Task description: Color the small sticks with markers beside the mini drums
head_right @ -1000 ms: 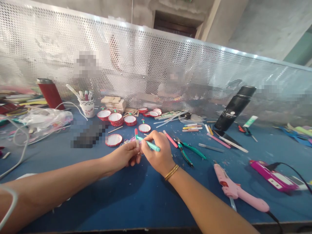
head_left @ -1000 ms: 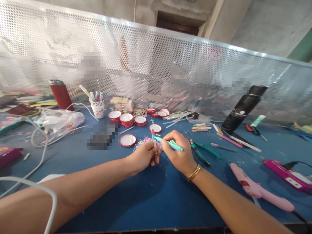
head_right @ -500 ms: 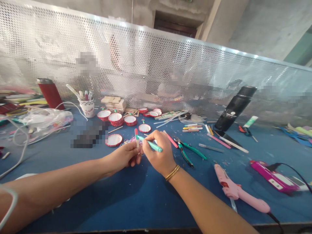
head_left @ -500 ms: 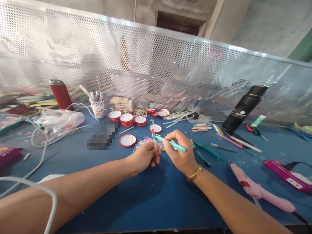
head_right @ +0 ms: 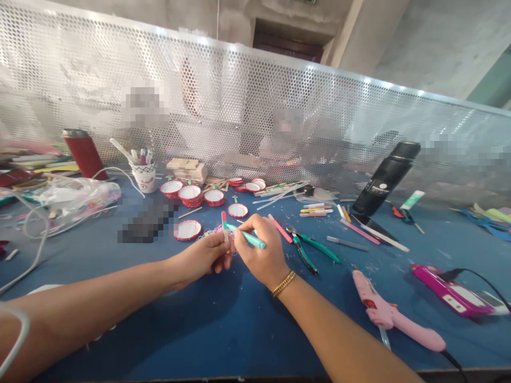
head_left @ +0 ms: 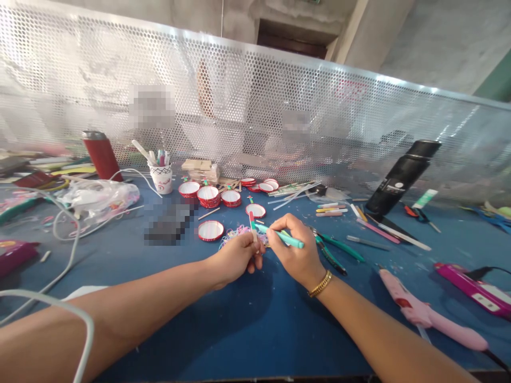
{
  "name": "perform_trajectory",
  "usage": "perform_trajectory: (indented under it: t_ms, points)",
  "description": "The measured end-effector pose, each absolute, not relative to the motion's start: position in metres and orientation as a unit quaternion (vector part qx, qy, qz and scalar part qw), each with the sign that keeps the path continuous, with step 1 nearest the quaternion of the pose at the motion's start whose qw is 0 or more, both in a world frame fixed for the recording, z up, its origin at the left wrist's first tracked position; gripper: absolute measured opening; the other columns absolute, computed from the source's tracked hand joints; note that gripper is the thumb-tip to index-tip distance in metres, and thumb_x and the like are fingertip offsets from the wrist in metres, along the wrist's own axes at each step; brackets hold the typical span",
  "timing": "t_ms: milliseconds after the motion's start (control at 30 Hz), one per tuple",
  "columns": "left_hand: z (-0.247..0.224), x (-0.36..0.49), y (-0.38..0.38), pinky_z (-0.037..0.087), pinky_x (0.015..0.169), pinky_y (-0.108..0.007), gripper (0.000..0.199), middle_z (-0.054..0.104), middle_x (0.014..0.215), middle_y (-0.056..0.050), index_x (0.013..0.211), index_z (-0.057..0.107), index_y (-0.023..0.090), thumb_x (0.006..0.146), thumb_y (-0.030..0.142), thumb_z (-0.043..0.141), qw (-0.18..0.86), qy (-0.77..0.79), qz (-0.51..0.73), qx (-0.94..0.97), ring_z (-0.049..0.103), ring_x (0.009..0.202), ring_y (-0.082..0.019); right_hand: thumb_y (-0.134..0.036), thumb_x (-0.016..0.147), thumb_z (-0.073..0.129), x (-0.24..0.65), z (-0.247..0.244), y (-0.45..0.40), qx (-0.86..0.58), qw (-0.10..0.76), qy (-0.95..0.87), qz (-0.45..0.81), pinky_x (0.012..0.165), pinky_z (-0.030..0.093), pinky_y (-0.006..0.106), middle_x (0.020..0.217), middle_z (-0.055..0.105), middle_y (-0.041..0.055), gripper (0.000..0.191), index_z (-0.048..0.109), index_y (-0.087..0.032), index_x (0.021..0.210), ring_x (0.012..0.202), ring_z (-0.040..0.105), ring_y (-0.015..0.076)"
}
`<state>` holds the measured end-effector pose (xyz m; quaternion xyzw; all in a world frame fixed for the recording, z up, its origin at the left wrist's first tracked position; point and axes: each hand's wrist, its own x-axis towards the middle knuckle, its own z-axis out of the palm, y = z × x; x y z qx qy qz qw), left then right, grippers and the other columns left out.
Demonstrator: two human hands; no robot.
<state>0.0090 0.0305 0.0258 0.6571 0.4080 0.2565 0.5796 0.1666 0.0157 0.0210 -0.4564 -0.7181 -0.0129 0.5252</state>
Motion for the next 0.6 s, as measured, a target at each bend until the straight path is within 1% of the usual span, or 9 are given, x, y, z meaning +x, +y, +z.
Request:
perform_trajectory:
  t_ms: [100,267,433,600]
  points:
    - [0.0266,0.0091,0.0301,0.029,0.048,-0.018,0.020,0.054,0.059,0.003,0.081,0.048,0.018,0.093,0.025,0.033,0.581,0.410,0.253,0.656,0.043,0.046,-0.006,-0.021,0.080,0.057,0.1670,0.0211,0.0157,-0.450,0.538,-0.713,-0.015,0.070,0.044,0.031,0.074,0.060,0.0009,0.006,0.054,-0.021,0.075,0.070,0.055,0.0164]
    - [0.0253,0.0090,0.0316,0.029,0.048,-0.018,0.021,0.054,0.060,0.003,0.080,0.047,0.017,0.093,0.025,0.033,0.584,0.408,0.251,0.655,0.043,0.046,-0.006,-0.020,0.080,0.057,0.1668,0.0210,0.0163,-0.447,0.520,-0.728,-0.013,0.070,0.043,0.030,0.072,0.060,0.0002,0.007,0.053,-0.021,0.074,0.069,0.055,0.0159]
    - [0.0236,0.0088,0.0329,0.029,0.048,-0.018,0.021,0.054,0.059,0.003,0.082,0.048,0.017,0.093,0.025,0.032,0.590,0.403,0.250,0.654,0.043,0.045,-0.006,-0.020,0.080,0.056,0.1667,0.0205,0.0173,-0.450,0.536,-0.714,-0.017,0.069,0.043,0.030,0.072,0.059,0.0004,0.007,0.053,-0.021,0.074,0.069,0.055,0.0159]
    - [0.0228,0.0095,0.0326,0.029,0.048,-0.018,0.021,0.054,0.059,0.003,0.079,0.047,0.017,0.093,0.025,0.033,0.581,0.404,0.255,0.659,0.043,0.045,-0.006,-0.020,0.081,0.057,0.1667,0.0200,0.0173,-0.445,0.520,-0.729,-0.015,0.070,0.043,0.031,0.073,0.060,0.0003,0.006,0.053,-0.021,0.075,0.070,0.054,0.0160]
